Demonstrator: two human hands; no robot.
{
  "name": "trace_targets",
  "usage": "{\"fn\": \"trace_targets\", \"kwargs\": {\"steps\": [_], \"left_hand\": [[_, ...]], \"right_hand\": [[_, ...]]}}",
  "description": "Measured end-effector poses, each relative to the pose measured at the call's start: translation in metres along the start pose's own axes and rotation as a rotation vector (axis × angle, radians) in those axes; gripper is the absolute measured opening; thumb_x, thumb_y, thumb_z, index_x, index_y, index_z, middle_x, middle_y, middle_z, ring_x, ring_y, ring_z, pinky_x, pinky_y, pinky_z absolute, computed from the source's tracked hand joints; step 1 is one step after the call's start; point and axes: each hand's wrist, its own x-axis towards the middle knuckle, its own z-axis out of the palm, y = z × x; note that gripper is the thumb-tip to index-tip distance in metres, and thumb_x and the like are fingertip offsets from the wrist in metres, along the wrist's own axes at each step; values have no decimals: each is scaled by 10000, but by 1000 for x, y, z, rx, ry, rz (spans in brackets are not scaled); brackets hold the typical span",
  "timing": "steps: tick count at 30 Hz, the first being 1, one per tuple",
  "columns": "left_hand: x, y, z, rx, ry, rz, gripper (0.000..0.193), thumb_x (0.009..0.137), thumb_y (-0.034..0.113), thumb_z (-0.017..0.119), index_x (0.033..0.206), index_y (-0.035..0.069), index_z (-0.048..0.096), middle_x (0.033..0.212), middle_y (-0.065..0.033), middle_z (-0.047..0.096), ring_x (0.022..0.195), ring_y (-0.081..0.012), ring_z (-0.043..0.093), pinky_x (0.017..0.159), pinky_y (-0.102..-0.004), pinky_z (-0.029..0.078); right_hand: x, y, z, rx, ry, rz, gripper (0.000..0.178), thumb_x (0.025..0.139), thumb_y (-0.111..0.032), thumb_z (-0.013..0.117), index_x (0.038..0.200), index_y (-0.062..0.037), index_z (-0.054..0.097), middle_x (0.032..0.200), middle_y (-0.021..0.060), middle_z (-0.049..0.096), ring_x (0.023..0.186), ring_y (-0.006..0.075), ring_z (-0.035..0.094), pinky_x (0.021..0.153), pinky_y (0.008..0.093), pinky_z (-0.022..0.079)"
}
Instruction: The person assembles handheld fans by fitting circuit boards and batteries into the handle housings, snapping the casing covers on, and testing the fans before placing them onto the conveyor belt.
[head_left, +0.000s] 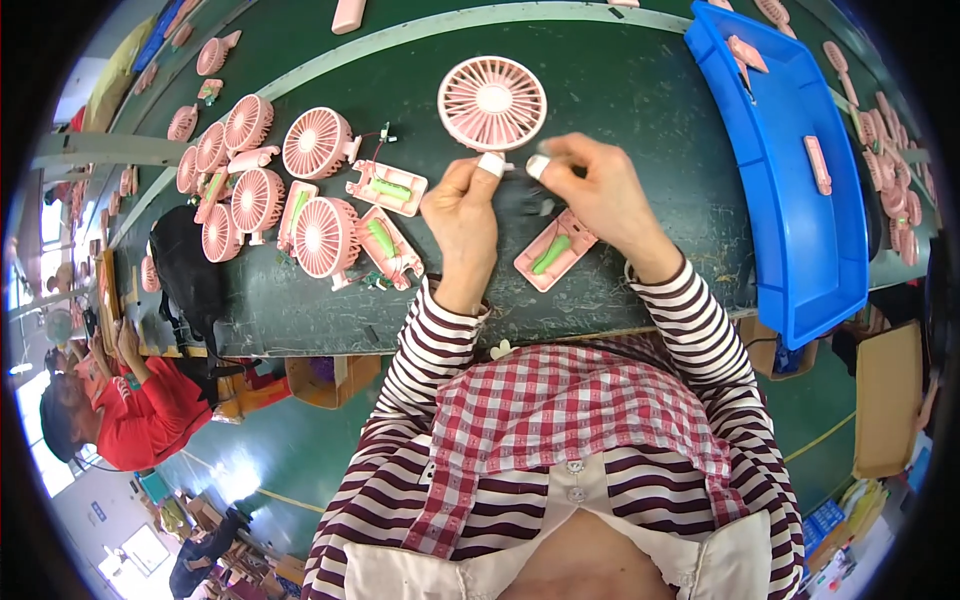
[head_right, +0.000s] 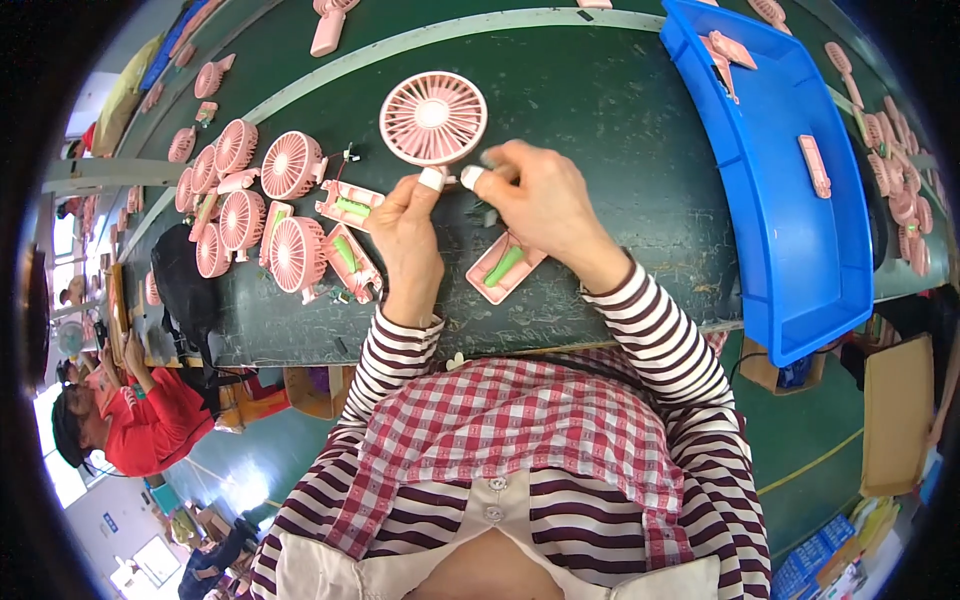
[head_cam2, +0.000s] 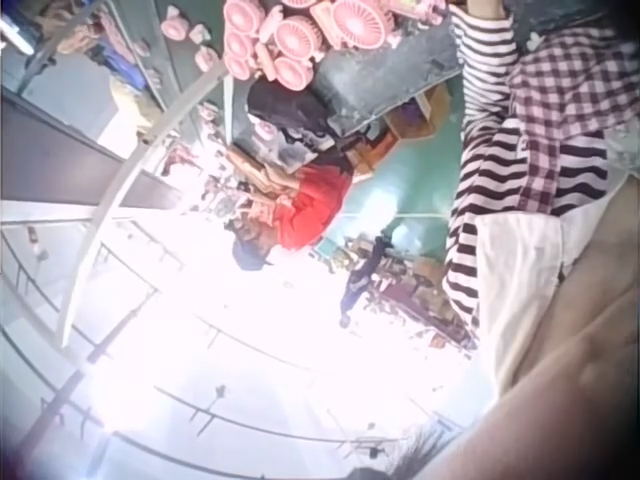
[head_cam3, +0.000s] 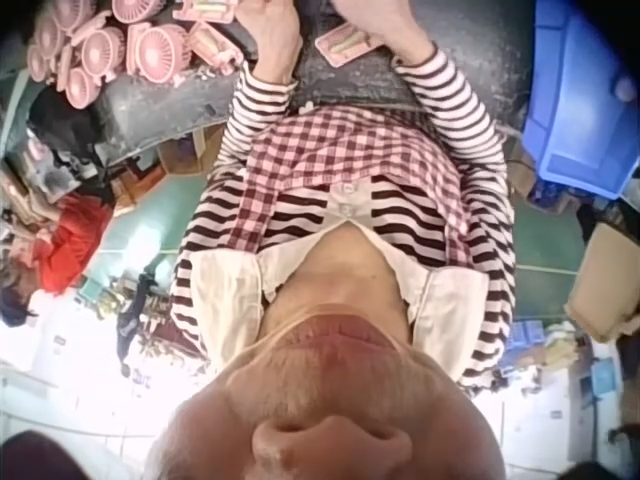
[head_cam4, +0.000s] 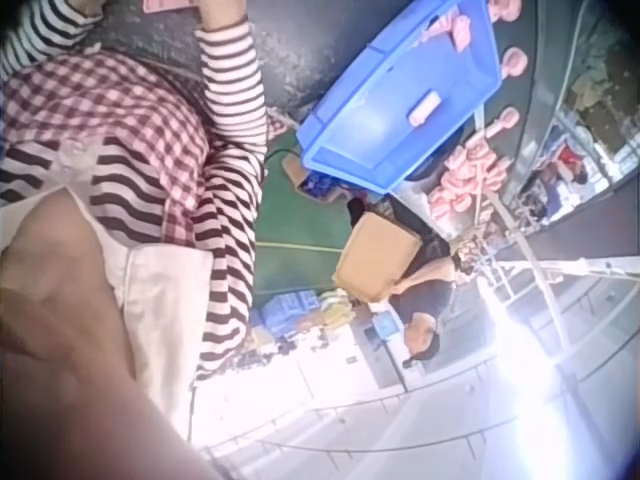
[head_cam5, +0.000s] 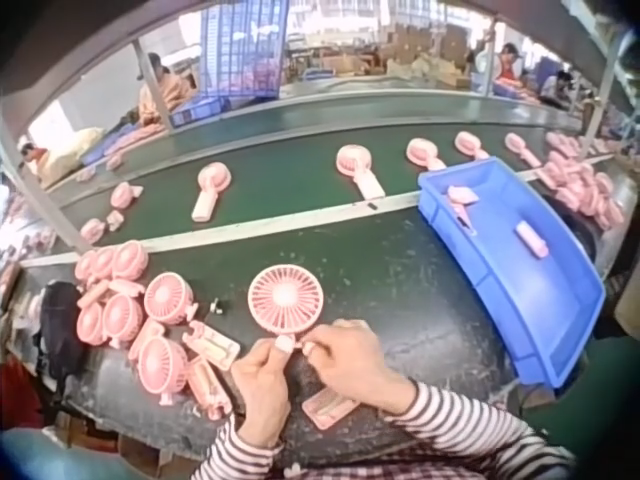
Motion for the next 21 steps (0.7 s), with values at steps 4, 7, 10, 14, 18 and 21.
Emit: {"fn": "trace_targets", "kwargs": {"steps": [4,7,10,14,18,21], "left_hand": [[-2,8,2,12,-134,67,129,808,37,608,862,-74,647,826,-43,618,744,-72,528,688,-188,396],[-7,7,7,64,-211,112,118,812,36,602,852,-69,639,814,-46,610,737,-81,526,675,-198,407],[-9,14,8,151,-277,105,195,767,95,656,902,-42,621,835,-65,598,762,-120,537,680,-232,426],[-26,28,5,723,-476,249,558,641,162,721,1125,-18,511,987,-140,538,911,-263,531,757,-342,451],[-41,25,12,1030,-558,334,513,636,113,663,1097,-48,503,921,-167,553,862,-309,546,722,-389,462],[-40,21,19,1052,-555,234,387,652,104,649,985,-58,538,801,-164,579,740,-332,575,683,-400,469]], "right_hand": [[3,-1,-10,600,-65,143,431,822,-187,611,1145,68,485,957,87,622,885,131,579,792,262,437],[5,0,-10,782,-126,198,382,834,-185,588,1131,37,497,1030,97,598,943,167,577,854,300,435],[4,14,-10,929,-117,192,350,843,-173,571,1129,14,498,1049,100,592,941,183,585,880,341,442],[-1,15,-23,1163,-120,125,341,871,-181,531,1145,17,486,1085,148,584,1004,270,576,906,404,433],[-7,5,-31,1287,-248,13,390,907,-249,454,1170,38,465,1102,183,569,1009,300,573,911,439,431],[-11,3,-33,1302,-293,58,439,922,-315,399,1170,41,466,1092,183,570,917,272,598,850,401,463]]}}
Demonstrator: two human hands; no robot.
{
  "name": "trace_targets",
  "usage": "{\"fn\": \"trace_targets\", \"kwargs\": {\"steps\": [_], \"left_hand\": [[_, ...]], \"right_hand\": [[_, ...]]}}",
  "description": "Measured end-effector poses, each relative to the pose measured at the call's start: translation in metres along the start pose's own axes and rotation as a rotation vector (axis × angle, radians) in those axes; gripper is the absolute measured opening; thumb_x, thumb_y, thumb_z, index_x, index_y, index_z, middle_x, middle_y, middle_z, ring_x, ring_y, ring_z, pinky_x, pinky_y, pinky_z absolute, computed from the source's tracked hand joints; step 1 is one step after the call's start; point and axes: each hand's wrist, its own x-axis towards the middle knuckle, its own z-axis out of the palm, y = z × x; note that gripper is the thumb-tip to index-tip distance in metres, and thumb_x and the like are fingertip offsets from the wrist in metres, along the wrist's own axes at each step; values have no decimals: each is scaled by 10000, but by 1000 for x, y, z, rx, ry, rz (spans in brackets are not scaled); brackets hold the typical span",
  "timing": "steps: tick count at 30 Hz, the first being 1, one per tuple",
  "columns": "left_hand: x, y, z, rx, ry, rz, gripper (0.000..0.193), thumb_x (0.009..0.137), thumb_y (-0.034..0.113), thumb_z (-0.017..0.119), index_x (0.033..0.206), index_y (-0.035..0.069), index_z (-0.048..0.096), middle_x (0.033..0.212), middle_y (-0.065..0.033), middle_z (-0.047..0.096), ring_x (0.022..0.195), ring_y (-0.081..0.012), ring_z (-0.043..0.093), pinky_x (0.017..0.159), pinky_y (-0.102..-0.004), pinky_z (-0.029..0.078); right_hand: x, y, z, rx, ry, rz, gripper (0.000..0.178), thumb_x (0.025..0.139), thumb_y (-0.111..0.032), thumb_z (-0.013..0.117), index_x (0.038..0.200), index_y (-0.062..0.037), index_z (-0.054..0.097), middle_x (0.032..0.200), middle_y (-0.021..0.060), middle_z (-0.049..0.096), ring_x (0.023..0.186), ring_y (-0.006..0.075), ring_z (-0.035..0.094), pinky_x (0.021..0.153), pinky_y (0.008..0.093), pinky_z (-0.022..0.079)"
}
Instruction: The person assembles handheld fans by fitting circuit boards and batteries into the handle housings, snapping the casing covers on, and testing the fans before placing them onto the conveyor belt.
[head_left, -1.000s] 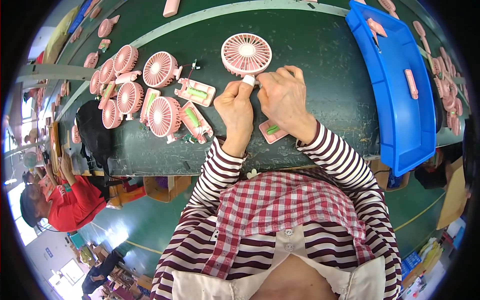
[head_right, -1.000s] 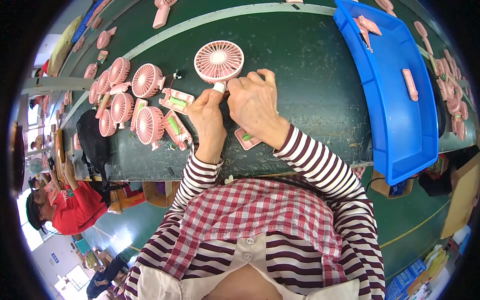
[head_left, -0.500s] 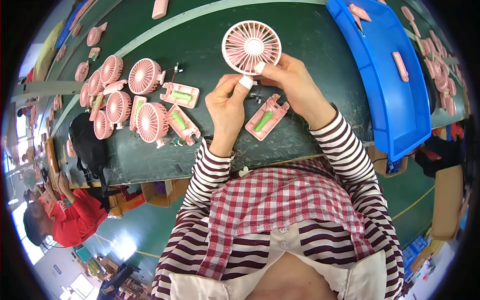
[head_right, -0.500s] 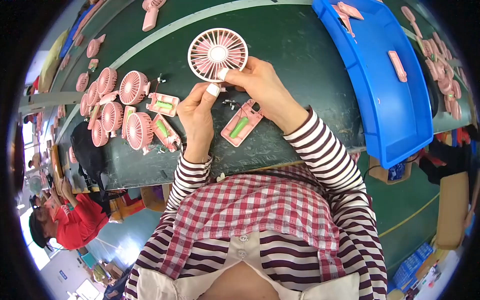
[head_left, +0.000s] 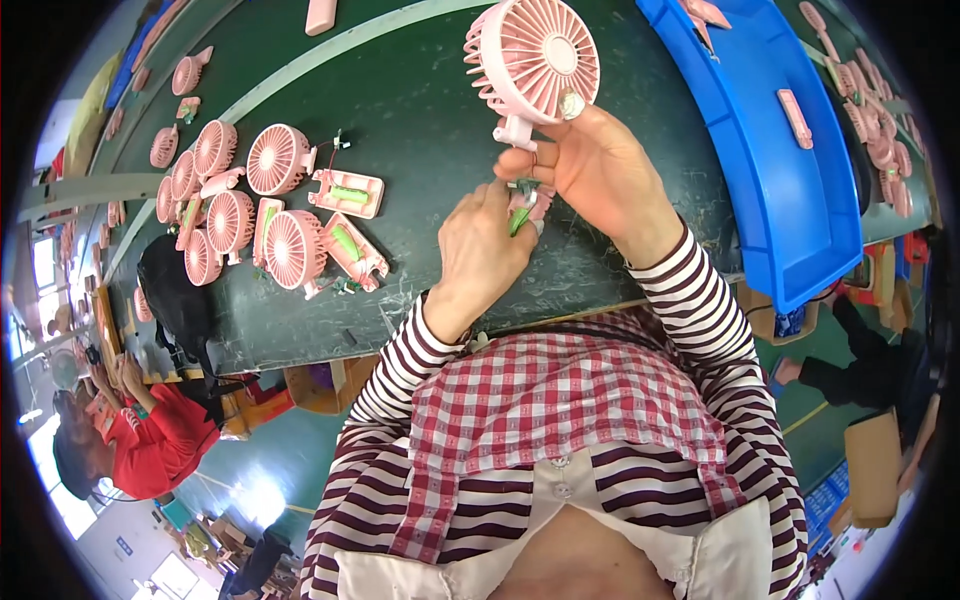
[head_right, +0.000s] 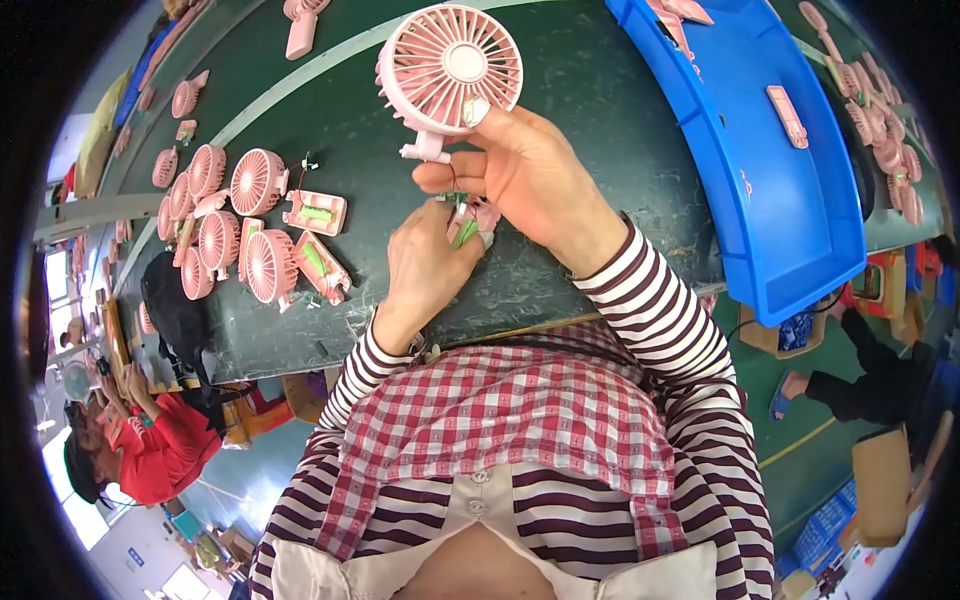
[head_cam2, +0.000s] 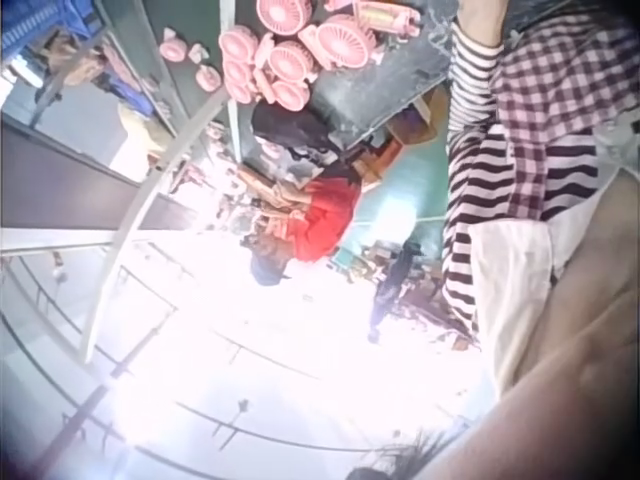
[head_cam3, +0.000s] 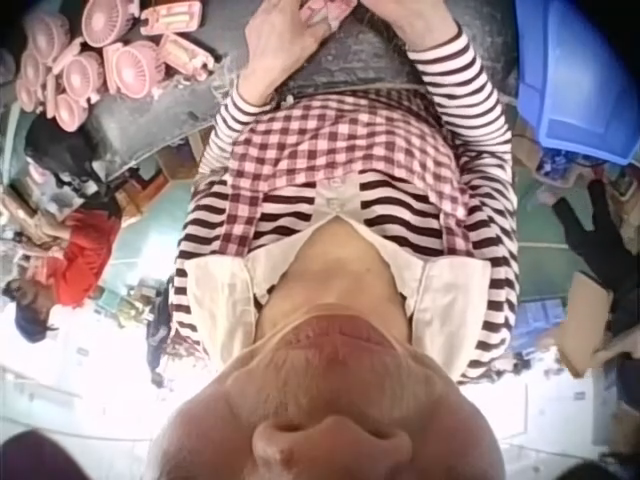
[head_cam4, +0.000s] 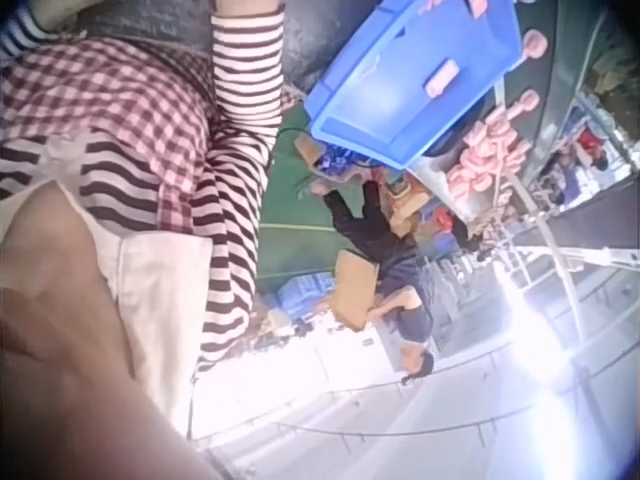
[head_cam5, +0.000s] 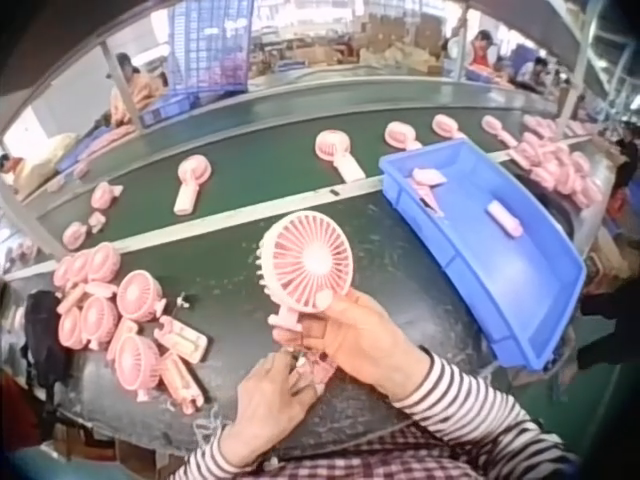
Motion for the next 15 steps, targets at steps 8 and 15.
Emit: {"fn": "trace_targets", "kwargs": {"steps": [8,15], "left_hand": [[3,-10,-7,-1432,-482,-460,324,761,103,596,1045,-39,535,972,-142,606,818,-254,623,676,-337,506],[5,-12,-9,-1723,-291,-554,223,897,163,487,1042,0,529,928,-111,607,782,-190,627,646,-306,547]], "right_hand": [[-15,-5,-2,54,58,35,439,917,-320,399,1167,37,452,1053,181,576,778,200,589,637,296,499],[-37,9,-1,-40,184,77,399,917,-281,409,1156,36,456,1054,184,573,853,220,591,654,318,501]]}}
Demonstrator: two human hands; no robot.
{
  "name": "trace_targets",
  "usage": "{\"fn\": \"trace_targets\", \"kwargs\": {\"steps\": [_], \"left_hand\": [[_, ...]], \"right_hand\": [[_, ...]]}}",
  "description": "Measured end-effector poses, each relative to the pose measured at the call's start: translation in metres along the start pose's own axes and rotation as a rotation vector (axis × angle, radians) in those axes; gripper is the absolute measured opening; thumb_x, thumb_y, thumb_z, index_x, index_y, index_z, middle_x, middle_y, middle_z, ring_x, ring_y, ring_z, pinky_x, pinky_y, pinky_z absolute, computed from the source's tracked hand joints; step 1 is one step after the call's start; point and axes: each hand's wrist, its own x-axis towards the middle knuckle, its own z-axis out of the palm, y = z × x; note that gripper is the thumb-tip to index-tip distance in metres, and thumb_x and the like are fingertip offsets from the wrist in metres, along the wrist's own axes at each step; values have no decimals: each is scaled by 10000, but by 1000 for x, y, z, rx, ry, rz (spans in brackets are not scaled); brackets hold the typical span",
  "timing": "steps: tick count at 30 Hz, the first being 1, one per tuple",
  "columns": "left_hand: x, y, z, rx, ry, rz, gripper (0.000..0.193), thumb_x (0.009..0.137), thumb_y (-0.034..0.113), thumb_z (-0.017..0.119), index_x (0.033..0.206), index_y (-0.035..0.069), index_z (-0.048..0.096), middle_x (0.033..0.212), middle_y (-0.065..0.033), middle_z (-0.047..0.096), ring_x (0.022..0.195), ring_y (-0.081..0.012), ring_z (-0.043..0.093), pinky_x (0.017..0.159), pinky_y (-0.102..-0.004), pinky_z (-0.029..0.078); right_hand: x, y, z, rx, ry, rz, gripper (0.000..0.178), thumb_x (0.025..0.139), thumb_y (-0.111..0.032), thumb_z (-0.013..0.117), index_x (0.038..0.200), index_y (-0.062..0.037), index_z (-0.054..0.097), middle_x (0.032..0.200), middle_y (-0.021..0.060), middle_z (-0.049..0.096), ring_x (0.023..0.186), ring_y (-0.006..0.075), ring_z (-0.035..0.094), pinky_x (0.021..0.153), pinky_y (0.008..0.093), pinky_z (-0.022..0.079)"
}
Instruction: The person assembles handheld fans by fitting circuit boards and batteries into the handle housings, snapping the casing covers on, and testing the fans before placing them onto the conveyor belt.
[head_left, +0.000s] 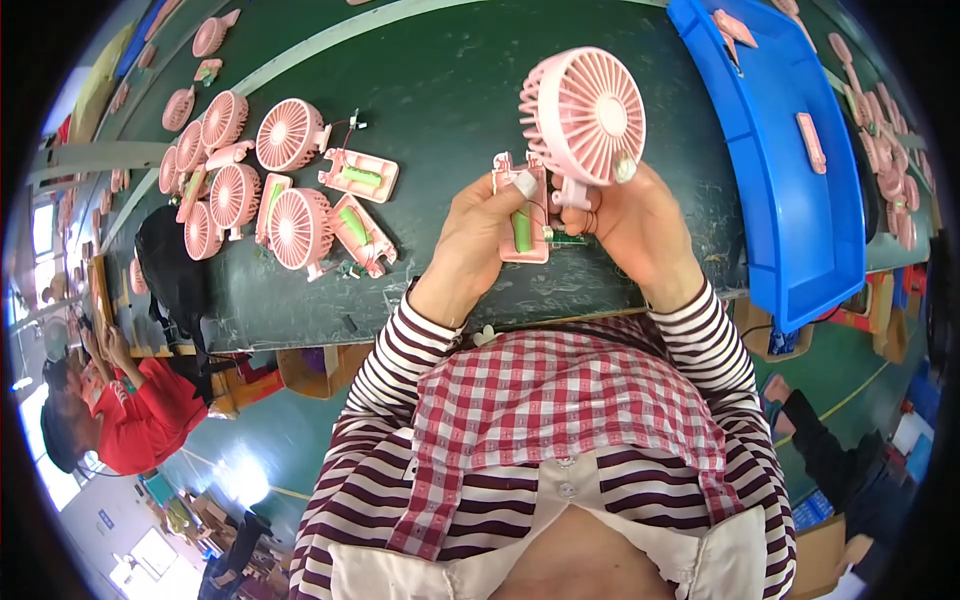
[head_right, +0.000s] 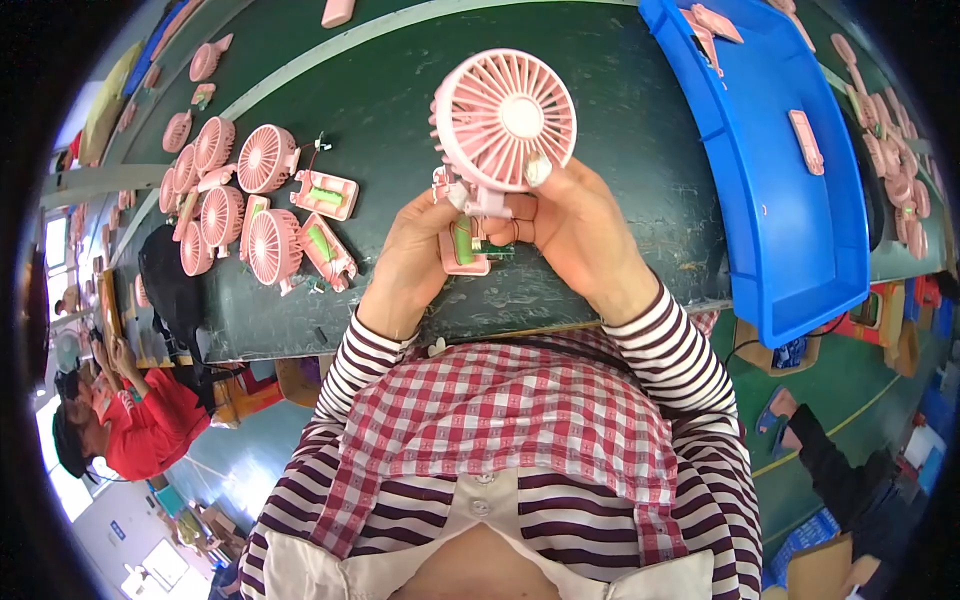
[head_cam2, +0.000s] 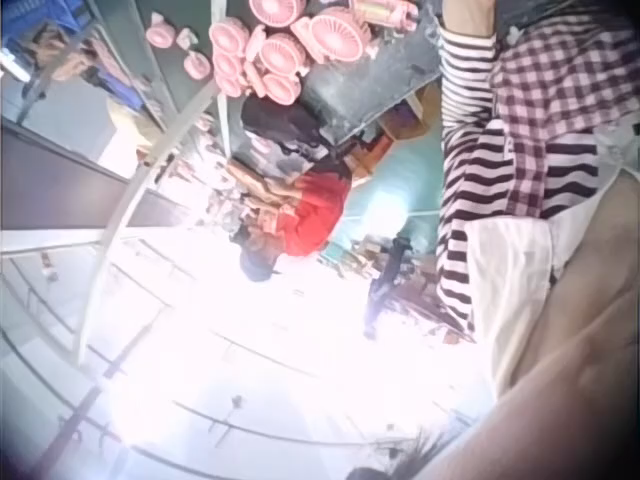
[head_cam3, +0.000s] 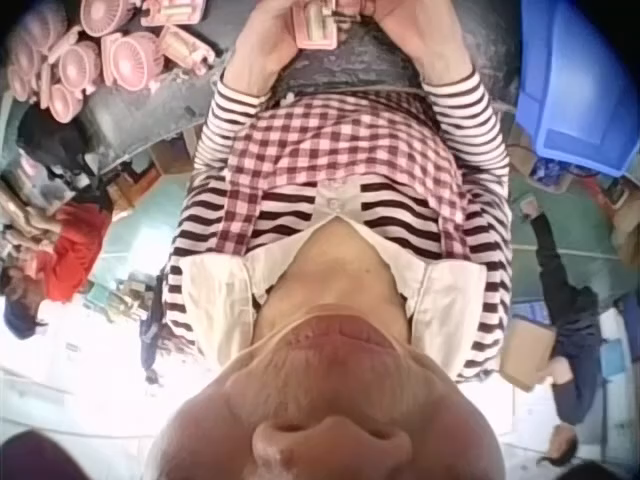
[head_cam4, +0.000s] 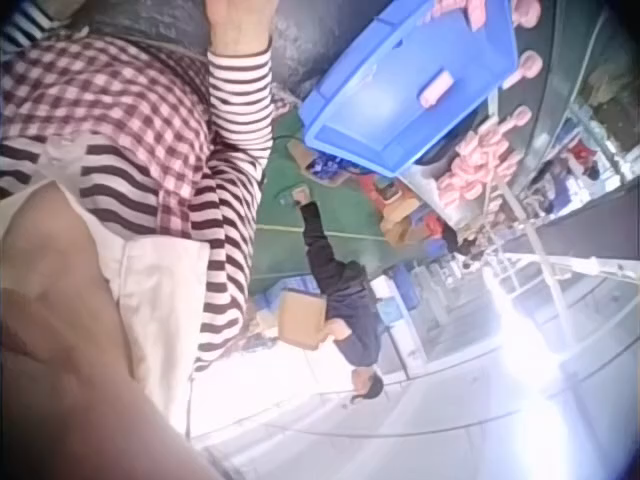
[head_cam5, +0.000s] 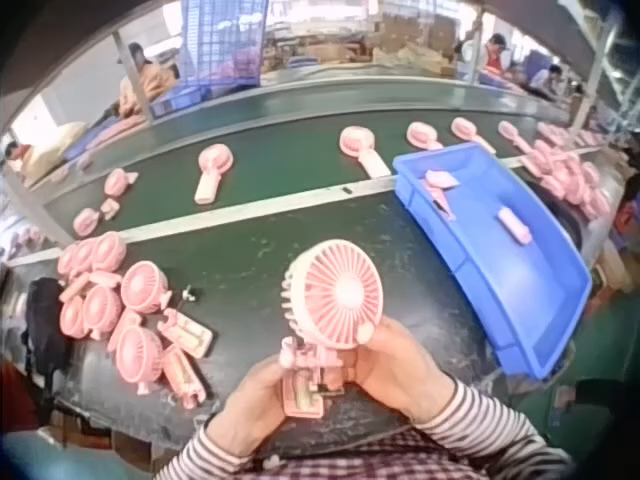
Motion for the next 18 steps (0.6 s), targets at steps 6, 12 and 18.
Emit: {"fn": "trace_targets", "kwargs": {"steps": [6,12,18], "left_hand": [[-2,-2,6,311,42,121,201,825,25,543,1023,-8,541,847,-91,630,711,-128,607,613,-252,511],[-4,-3,15,355,42,214,205,786,-9,548,991,-12,556,823,-75,625,671,-101,582,579,-225,472],[-2,-5,14,546,114,376,134,839,82,575,920,-22,551,634,-13,556,489,-58,489,434,-209,389]], "right_hand": [[9,11,2,-181,161,-195,381,859,-217,556,1167,-10,467,1049,68,583,881,165,577,695,257,456],[20,14,3,-197,150,-97,329,808,-145,626,1091,-9,529,947,48,609,811,100,564,713,227,443],[24,17,0,-208,115,-114,337,825,-167,609,1107,-5,521,975,58,608,844,111,565,762,254,444]]}}
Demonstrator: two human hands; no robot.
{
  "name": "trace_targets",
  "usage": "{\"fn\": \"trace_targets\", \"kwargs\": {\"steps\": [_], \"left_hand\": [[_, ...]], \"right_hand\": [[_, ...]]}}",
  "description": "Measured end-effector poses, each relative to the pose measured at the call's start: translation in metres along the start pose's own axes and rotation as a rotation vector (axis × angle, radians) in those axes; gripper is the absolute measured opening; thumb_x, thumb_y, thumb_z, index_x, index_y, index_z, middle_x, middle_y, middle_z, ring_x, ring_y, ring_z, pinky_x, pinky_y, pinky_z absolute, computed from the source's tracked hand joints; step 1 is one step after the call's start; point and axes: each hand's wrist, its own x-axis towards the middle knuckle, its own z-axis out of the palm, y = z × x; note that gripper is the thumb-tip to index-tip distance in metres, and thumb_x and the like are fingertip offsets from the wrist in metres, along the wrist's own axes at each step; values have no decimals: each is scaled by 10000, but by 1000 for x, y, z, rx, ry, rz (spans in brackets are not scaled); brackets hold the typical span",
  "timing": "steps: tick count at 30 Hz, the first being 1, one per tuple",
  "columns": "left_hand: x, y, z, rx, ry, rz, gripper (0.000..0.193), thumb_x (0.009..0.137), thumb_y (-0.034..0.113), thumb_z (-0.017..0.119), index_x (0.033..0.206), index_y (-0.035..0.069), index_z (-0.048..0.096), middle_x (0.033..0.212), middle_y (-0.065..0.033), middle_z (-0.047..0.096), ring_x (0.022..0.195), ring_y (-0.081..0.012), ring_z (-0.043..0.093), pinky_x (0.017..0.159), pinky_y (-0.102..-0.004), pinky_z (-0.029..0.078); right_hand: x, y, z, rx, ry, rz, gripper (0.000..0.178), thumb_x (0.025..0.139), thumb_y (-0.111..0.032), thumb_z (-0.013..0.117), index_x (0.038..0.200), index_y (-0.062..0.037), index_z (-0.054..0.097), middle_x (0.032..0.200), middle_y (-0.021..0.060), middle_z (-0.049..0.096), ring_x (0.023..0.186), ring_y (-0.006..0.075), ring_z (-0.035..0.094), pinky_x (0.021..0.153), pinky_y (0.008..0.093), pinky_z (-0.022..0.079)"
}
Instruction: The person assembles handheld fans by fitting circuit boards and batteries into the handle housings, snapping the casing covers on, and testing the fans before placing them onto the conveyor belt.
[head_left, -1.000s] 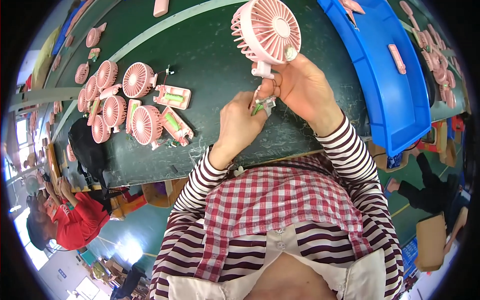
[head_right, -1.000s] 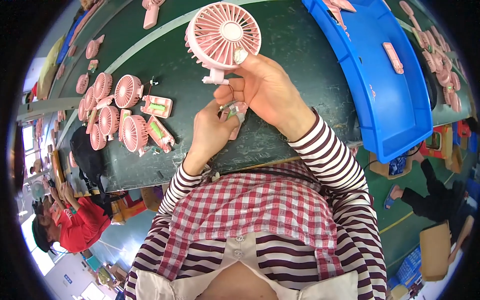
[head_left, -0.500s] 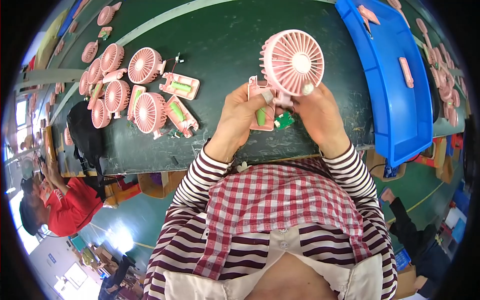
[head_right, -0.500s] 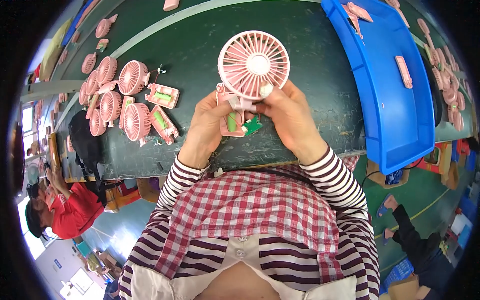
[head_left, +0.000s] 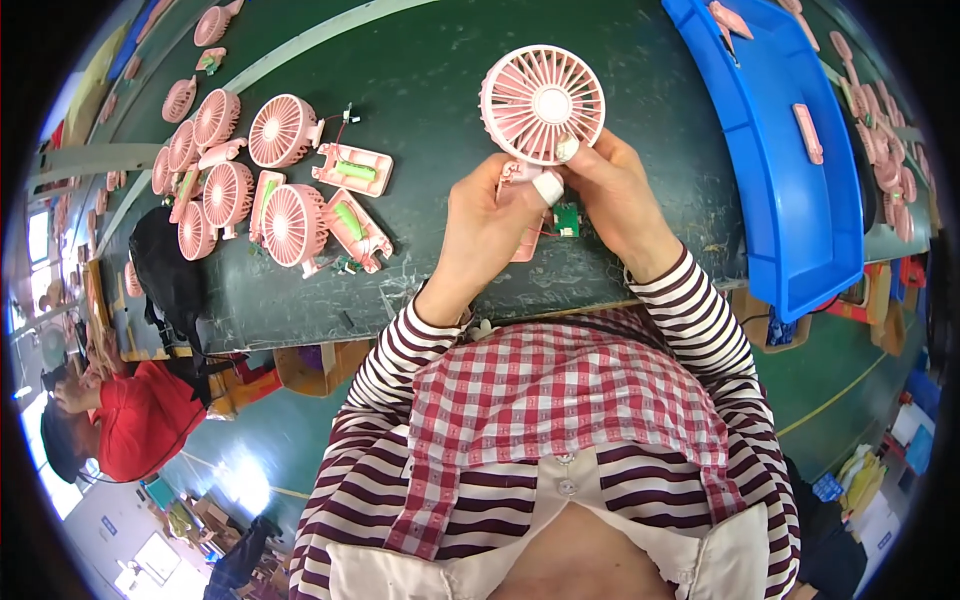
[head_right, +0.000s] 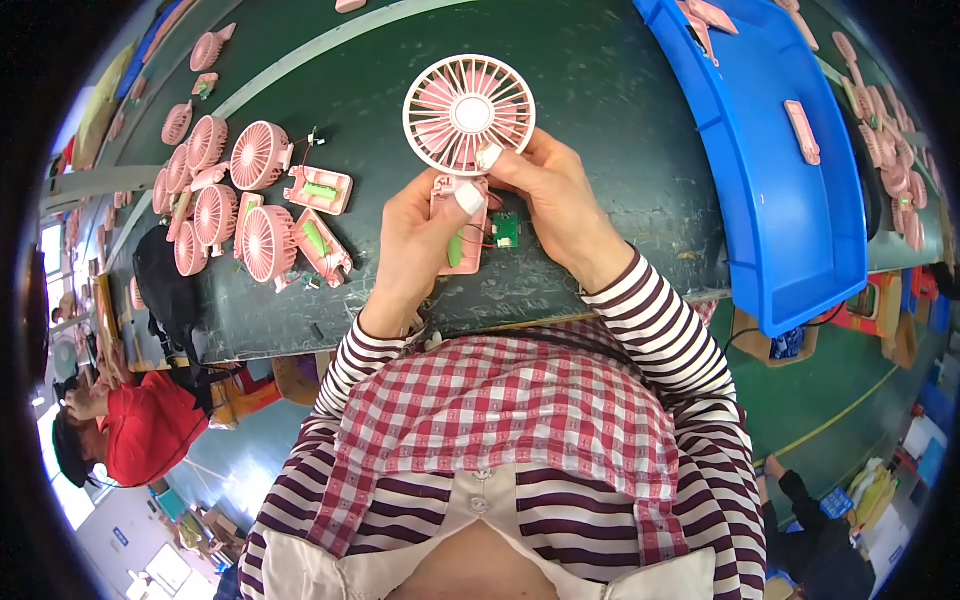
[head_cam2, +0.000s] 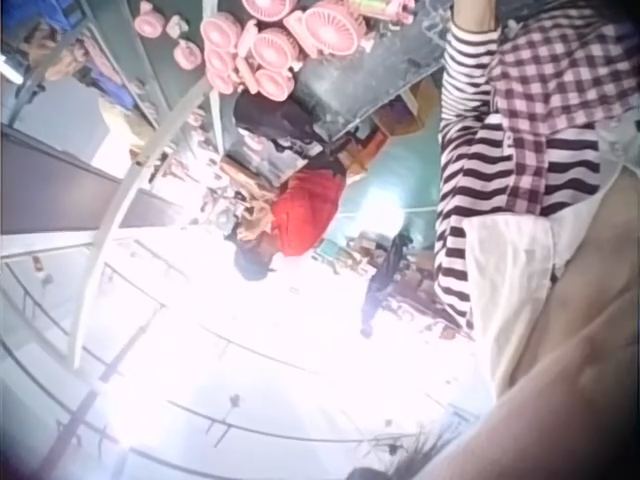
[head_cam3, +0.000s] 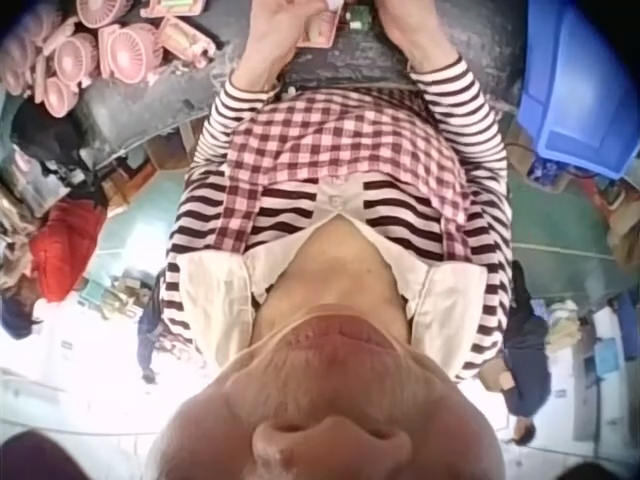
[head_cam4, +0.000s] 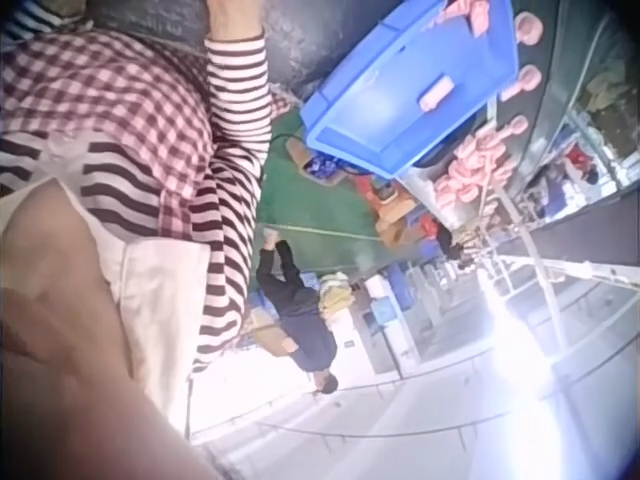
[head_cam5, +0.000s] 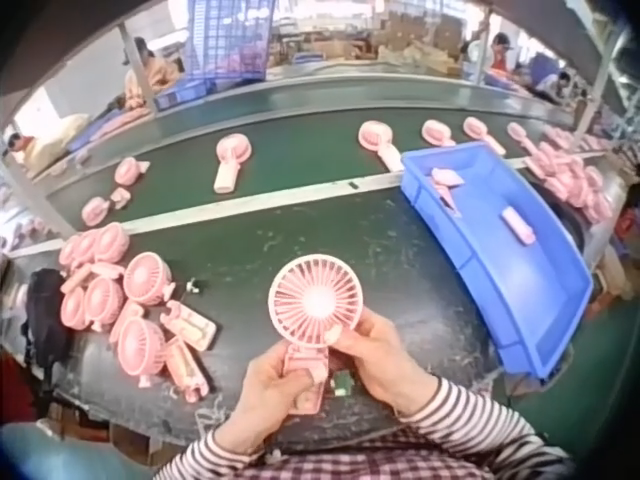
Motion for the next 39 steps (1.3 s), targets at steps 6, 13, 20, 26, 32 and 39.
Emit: {"fn": "trace_targets", "kwargs": {"steps": [6,13,20,26,32,39], "left_hand": [[4,-4,-3,259,65,117,189,876,131,550,994,-15,573,775,-67,641,634,-73,574,558,-196,464],[10,10,-17,-216,199,8,167,884,174,544,869,10,574,692,-29,591,560,-63,548,482,-199,447],[17,13,-22,-333,205,-147,235,891,249,530,852,19,552,711,-67,606,575,-132,585,501,-258,497],[11,5,-12,-401,157,-240,228,911,176,469,939,-35,551,746,-108,602,585,-169,602,490,-282,525],[3,4,-12,-389,-28,-415,212,901,123,423,953,-57,522,757,-152,593,564,-228,613,472,-314,529],[5,-4,-19,-538,-106,-469,254,904,191,466,942,-56,508,740,-152,590,563,-247,622,476,-327,542]], "right_hand": [[6,-5,7,5,-32,63,320,844,-213,590,1085,-8,540,976,55,607,857,114,563,780,263,437],[2,2,-1,-553,13,-255,314,819,-144,593,1078,21,529,1017,101,592,927,183,567,842,300,431],[-6,11,0,-1198,-93,-1106,300,598,-13,668,883,-1,573,988,141,565,877,311,547,816,433,436],[7,2,12,-1151,-80,-1140,248,610,-6,646,849,-7,578,946,114,581,856,291,555,789,419,431],[11,-10,10,-1278,-342,-1097,223,626,-13,604,847,-20,582,913,95,594,823,261,566,839,419,394],[8,-17,16,-1331,-415,-1025,220,630,-16,613,847,-10,577,915,84,580,848,258,545,894,436,363]]}}
